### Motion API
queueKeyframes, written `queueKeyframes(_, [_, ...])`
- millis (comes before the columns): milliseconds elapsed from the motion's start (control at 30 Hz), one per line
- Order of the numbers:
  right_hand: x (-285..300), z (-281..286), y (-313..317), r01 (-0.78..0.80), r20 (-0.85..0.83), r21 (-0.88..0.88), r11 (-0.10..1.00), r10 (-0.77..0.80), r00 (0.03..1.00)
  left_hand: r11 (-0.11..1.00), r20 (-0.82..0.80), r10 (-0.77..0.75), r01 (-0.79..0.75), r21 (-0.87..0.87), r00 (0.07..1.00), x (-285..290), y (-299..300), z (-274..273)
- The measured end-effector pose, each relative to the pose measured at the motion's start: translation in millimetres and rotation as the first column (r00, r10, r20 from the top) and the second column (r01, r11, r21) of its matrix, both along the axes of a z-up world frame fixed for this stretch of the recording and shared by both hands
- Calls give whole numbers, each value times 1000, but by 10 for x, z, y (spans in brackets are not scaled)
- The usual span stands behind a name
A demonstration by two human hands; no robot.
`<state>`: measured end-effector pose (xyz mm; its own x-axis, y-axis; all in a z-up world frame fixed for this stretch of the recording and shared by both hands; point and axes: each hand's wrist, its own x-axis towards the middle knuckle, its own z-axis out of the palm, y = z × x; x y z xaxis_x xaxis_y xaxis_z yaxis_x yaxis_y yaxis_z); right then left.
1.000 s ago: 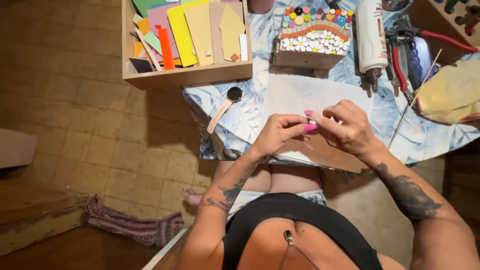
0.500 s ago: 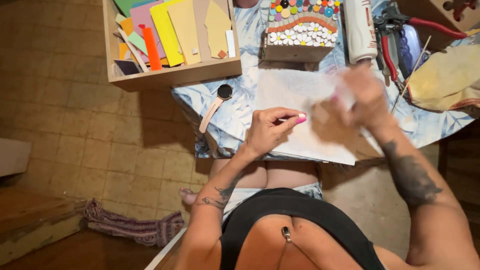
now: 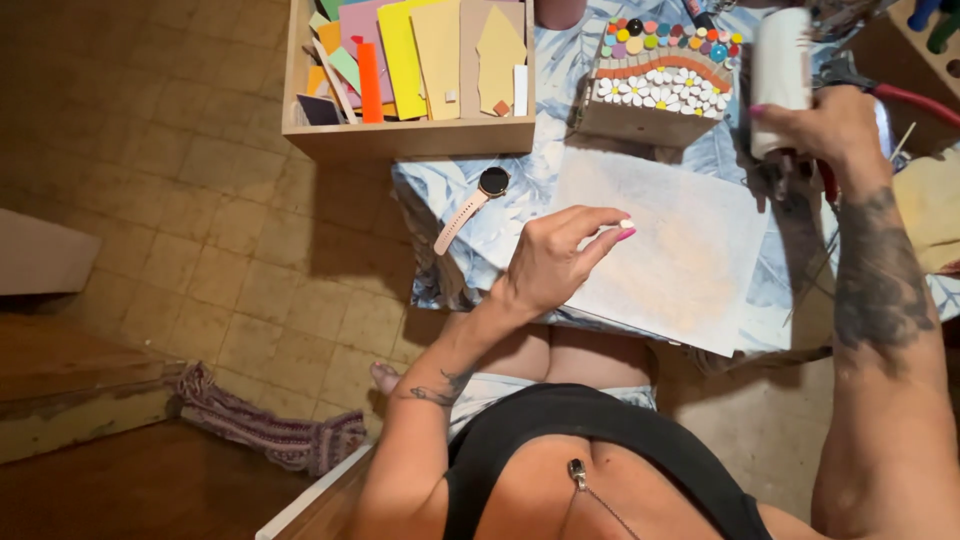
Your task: Decorating a miniature house with small colorful pieces using glue
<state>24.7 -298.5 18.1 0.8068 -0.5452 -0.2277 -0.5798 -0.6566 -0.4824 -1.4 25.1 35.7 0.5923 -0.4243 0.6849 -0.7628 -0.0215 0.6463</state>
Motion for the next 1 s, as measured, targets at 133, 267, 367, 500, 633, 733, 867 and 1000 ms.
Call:
queueKeyframes(133, [-293,284,148,-13,262,272,962,-61,963,1000,78,13,-12,-1,997,35,-26,136])
queueKeyframes(267, [-545,415,230,-333,642,706,625,-366,674,997,196,70,-74,13,978,58,-144,231])
queueKeyframes(367, [-759,589,523,-452,763,622,640,-363,536,998,208,65,-69,10,976,41,-239,288])
queueKeyframes(500, [-952,537,710,-545,891,437,716,-259,373,998,244,55,-58,5,968,4,-293,341])
queueKeyframes(633, [-1006,572,836,-664,963,239,708,-85,256,998,255,47,-54,21,966,-12,-311,325])
queueKeyframes(733, [-1063,502,814,-575,940,253,778,-57,336,998,263,55,-64,26,963,-29,-307,312])
queueKeyframes(867, [-1087,221,638,-537,895,416,734,-226,384,997,268,58,-70,37,962,-26,-315,289])
queueKeyframes(1000, [-1157,221,654,-439,837,494,750,-275,473,996,278,52,-68,50,959,-35,-318,294])
